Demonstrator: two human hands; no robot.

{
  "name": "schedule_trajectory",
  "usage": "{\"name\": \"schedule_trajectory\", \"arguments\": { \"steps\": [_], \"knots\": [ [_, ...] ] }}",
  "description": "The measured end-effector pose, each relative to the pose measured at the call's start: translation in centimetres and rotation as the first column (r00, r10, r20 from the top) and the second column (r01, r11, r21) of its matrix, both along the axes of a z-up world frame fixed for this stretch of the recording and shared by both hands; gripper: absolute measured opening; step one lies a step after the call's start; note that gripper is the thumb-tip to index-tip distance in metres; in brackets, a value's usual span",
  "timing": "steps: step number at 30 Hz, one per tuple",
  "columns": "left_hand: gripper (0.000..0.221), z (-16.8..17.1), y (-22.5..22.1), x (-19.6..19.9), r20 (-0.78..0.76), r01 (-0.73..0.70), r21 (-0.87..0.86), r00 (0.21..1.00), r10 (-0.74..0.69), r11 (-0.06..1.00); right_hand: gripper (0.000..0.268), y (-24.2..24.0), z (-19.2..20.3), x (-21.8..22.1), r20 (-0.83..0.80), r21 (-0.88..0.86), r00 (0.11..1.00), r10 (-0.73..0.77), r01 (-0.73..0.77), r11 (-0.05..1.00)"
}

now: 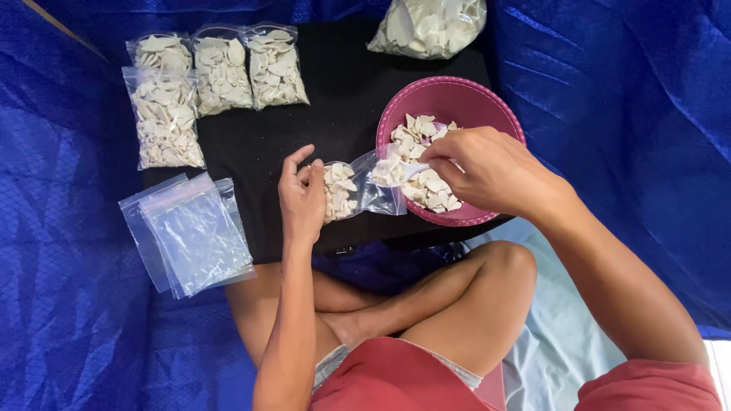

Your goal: A person is manually packing white chips from a large pink bowl into small, clear plastic bags using a spoon and their hands while sitting on the floor.

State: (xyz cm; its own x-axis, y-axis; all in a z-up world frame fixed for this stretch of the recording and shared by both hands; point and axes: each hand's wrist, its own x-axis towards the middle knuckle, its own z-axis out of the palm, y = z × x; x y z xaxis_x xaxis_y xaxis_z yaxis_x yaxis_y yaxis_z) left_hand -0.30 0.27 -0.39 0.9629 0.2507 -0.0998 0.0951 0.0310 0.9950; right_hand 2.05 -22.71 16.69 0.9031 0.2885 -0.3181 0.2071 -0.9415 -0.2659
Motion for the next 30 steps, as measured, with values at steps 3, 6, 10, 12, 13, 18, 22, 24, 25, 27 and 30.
{"name": "schedule_trajectory", "arguments": {
  "steps": [3,6,10,12,13,18,22,24,25,27,30],
  "knots": [
    [0.035,0.7,0.0,-0.3,-0.003,-0.002,0.019,1.000,0.002,1.000,0.026,1.0,-0.1,0.5,-0.011,-0.044,1.000,-0.003,0.003,0.999],
    [0.035,0.2,0.0,-0.3,-0.001,-0.005,0.020,1.000,0.005,1.000,0.024,1.5,-0.3,0.7,0.040,-0.065,0.999,0.009,-0.006,0.998],
    [0.035,-0.5,0.1,0.0,0.017,-0.010,0.035,1.000,0.009,0.999,0.024,2.2,0.0,0.1,0.033,-0.155,0.997,0.067,-0.062,0.986],
    [0.036,-0.5,0.2,0.0,0.021,-0.004,0.046,1.000,0.003,0.999,0.024,2.4,0.1,0.1,0.158,-0.158,0.984,0.081,-0.055,0.986],
    [0.036,-0.6,0.2,0.1,0.020,-0.006,0.046,1.000,0.005,0.999,0.024,2.4,0.1,0.1,0.157,-0.158,0.984,0.082,-0.057,0.986],
    [0.037,-0.5,0.3,0.0,0.021,-0.015,0.016,1.000,0.015,1.000,0.021,2.2,1.5,-0.4,0.110,-0.188,0.985,0.135,-0.113,0.976],
    [0.035,-0.3,0.5,0.1,0.066,-0.015,-0.074,0.998,0.020,0.997,0.025,-3.0,1.5,-0.6,0.388,0.023,0.913,0.127,-0.147,0.989],
    [0.036,-0.2,0.4,0.1,0.060,-0.020,-0.070,0.998,0.024,0.997,0.027,-5.1,0.5,-0.2,0.389,0.018,0.919,0.054,-0.066,0.998],
    [0.036,-0.3,0.2,0.2,0.061,-0.018,-0.074,0.998,0.023,0.997,0.027,-5.7,-1.0,-0.2,0.391,0.014,0.919,0.054,-0.065,0.998],
    [0.036,-0.7,0.2,0.3,0.078,-0.029,-0.114,0.996,0.039,0.993,0.039,-6.7,-4.2,-0.3,0.338,-0.291,0.941,-0.003,0.107,0.951],
    [0.037,-1.5,-0.2,0.4,0.073,-0.077,-0.060,0.994,0.082,0.995,0.028,-5.3,-5.1,-1.1,0.460,0.138,0.888,0.024,-0.098,0.986]
  ]
}}
